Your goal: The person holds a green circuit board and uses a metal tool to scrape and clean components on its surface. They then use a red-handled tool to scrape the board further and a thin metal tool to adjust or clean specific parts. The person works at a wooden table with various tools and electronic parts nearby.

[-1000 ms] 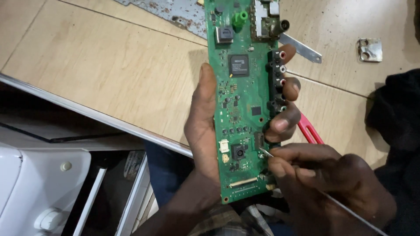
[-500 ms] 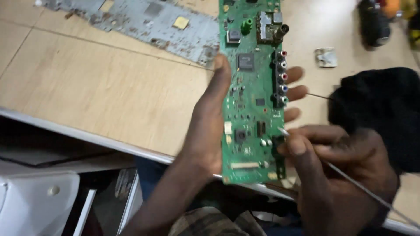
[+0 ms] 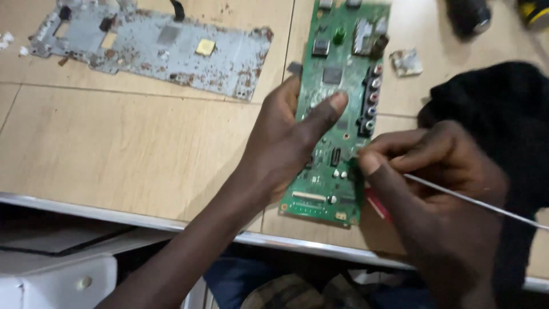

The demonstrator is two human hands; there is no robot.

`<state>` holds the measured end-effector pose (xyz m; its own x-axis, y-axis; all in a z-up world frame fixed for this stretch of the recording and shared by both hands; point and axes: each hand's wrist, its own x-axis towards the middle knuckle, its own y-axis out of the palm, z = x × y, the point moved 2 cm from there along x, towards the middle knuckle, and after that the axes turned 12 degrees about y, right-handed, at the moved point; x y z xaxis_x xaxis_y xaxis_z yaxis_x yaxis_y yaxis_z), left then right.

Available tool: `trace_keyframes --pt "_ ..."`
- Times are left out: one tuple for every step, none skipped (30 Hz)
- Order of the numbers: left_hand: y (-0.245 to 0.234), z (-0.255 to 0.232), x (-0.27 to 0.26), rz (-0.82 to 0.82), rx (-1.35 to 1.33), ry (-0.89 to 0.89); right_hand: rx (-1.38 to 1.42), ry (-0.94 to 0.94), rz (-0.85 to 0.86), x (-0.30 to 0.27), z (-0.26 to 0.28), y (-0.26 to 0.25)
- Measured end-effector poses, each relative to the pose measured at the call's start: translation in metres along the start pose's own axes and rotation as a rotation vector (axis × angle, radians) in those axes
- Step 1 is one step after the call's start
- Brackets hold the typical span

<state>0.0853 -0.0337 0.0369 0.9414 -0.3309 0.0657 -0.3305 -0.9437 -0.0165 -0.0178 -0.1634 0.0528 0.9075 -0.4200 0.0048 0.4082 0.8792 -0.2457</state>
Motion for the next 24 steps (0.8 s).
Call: trace_keyframes --pt "-0.001 0.003 0.001 -0.002 -0.009 0.033 -0.024 0.011 0.003 -0.001 0.003 0.000" --pt "-0.002 0.005 0.001 -0.004 -0.018 0.066 -0.048 0.021 0.006 -0.002 0.007 -0.001" --pt "-0.003 0.005 0.002 -0.001 -0.010 0.064 -0.041 0.025 0.004 -0.002 0.005 -0.001" --pt "-0.003 0.005 0.002 -0.002 0.010 0.054 -0.069 0.002 0.007 -0.001 0.004 -0.001" --pt "-0.001 0.006 0.002 0.004 0.024 0.041 -0.103 -0.016 0.005 -0.002 0.003 -0.003" --pt "-0.001 0.007 0.002 0.014 0.025 0.035 -0.102 -0.007 -0.002 -0.001 0.001 -0.002" --pt "0.000 0.006 0.003 0.027 -0.003 0.093 -0.096 -0.064 0.013 0.000 0.001 -0.001" --pt "0.001 0.006 0.004 0.041 -0.033 0.151 -0.090 -0.120 0.029 0.001 0.001 0.000" --pt "0.001 0.008 0.004 0.044 -0.034 0.147 -0.092 -0.115 0.027 0.001 0.000 0.000" --pt "0.001 0.009 0.005 0.044 -0.023 0.166 -0.096 -0.141 0.030 0.002 0.000 0.000" --pt "0.000 0.011 0.005 0.039 -0.011 0.185 -0.101 -0.167 0.038 0.002 0.001 0.001" --pt "0.001 0.011 0.004 0.037 -0.012 0.180 -0.102 -0.163 0.041 0.001 -0.002 -0.001" --pt "0.002 0.010 0.003 0.049 -0.060 0.192 -0.096 -0.152 0.060 0.001 -0.004 -0.001" --pt "0.002 0.009 0.002 0.062 -0.109 0.203 -0.089 -0.142 0.078 0.000 -0.006 -0.002" --pt "0.002 0.011 0.003 0.058 -0.112 0.202 -0.092 -0.141 0.082 0.001 -0.004 0.000" --pt "0.001 0.012 0.004 0.069 -0.071 0.210 -0.121 -0.177 0.055 0.001 -0.001 0.002" --pt "0.001 0.014 0.003 0.080 -0.033 0.212 -0.152 -0.208 0.030 0.000 0.001 0.003" --pt "0.001 0.015 0.000 0.077 -0.038 0.204 -0.157 -0.202 0.035 -0.001 0.000 0.002" --pt "-0.001 0.017 0.001 0.060 0.081 0.177 -0.164 -0.176 0.054 0.000 -0.002 0.001" --pt "-0.002 0.018 0.001 0.042 0.200 0.149 -0.171 -0.151 0.072 0.002 -0.003 0.000" --pt "-0.003 0.018 0.002 0.038 0.202 0.147 -0.170 -0.151 0.077 0.003 -0.003 0.000" --pt "-0.003 0.019 0.003 0.044 0.160 0.154 -0.180 -0.165 0.070 0.003 -0.003 -0.001" --pt "-0.002 0.020 0.003 0.054 0.116 0.156 -0.193 -0.172 0.061 0.002 -0.003 -0.001" --pt "-0.003 0.021 0.001 0.055 0.115 0.150 -0.194 -0.167 0.064 0.000 -0.003 -0.001"
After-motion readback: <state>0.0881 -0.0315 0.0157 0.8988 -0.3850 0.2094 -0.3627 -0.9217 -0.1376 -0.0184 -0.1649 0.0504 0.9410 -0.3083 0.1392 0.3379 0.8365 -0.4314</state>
